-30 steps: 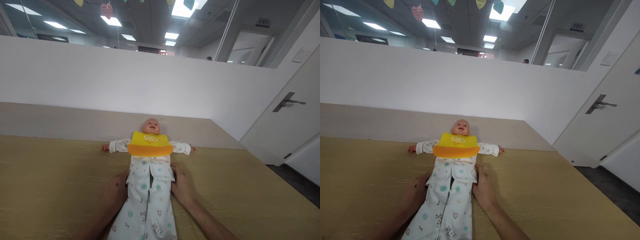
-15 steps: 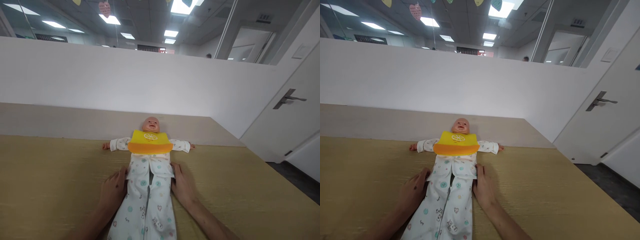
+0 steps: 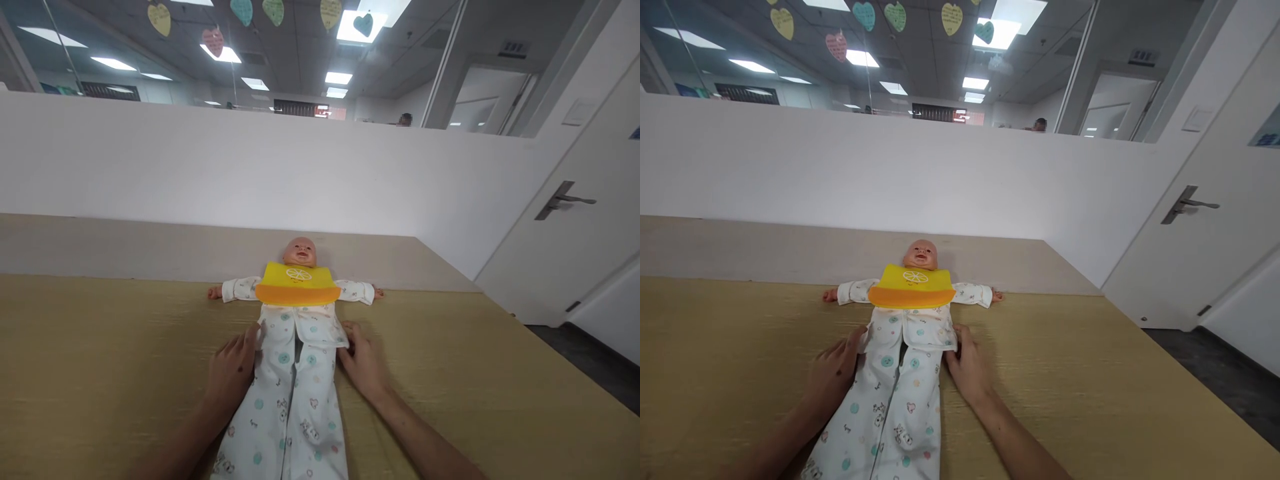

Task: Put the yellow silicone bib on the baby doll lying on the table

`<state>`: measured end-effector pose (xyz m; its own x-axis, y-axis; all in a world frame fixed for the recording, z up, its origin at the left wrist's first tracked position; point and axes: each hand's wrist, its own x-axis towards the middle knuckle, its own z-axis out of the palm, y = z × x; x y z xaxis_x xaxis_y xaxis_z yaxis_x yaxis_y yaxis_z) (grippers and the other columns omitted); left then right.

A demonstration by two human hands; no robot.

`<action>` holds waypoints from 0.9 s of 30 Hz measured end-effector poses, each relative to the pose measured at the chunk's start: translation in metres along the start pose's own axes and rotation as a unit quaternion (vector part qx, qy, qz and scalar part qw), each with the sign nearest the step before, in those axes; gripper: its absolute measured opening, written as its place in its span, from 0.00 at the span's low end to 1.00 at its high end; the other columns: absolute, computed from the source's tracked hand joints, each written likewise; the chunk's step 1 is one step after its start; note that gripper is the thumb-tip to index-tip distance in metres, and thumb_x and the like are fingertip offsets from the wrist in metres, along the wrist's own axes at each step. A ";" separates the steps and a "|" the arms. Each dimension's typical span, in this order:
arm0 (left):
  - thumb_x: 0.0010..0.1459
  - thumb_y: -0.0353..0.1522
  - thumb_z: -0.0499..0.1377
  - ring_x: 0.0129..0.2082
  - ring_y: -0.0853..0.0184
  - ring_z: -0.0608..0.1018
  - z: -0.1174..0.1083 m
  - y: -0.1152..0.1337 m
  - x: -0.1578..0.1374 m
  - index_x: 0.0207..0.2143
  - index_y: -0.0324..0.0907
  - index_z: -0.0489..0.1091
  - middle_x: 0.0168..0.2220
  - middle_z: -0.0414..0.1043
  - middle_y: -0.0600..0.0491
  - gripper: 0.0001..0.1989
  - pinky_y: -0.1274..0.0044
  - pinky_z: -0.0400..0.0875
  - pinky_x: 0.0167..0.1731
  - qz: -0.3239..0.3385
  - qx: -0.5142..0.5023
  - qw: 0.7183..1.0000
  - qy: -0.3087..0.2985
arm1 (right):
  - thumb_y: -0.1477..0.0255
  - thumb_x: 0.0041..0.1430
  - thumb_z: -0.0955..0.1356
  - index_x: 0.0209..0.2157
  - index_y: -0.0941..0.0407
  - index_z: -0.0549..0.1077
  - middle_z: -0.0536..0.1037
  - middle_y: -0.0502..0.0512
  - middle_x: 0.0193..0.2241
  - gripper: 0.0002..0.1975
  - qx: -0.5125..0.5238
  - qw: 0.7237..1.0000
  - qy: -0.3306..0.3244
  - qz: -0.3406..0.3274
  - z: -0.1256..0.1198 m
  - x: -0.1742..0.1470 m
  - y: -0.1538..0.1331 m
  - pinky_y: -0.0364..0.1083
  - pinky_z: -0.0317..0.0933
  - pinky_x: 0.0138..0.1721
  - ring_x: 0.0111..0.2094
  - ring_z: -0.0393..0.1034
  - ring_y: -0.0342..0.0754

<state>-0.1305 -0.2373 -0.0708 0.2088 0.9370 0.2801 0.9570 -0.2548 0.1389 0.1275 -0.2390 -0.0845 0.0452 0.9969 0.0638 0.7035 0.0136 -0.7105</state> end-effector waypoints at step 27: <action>0.55 0.29 0.50 0.40 0.61 0.73 0.003 0.001 0.012 0.43 0.41 0.67 0.40 0.69 0.49 0.13 0.74 0.61 0.33 -0.094 -0.049 0.991 -0.078 | 0.60 0.55 0.60 0.58 0.50 0.54 0.72 0.54 0.40 0.28 -0.233 0.969 -0.022 0.076 -0.002 -0.003 -0.024 0.36 0.49 0.35 0.39 0.68 0.44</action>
<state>-0.1267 -0.2250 -0.0702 0.0654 0.9936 0.0917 0.9592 -0.0879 0.2686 0.1119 -0.2423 -0.0662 0.1497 0.9872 -0.0545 0.9358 -0.1592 -0.3146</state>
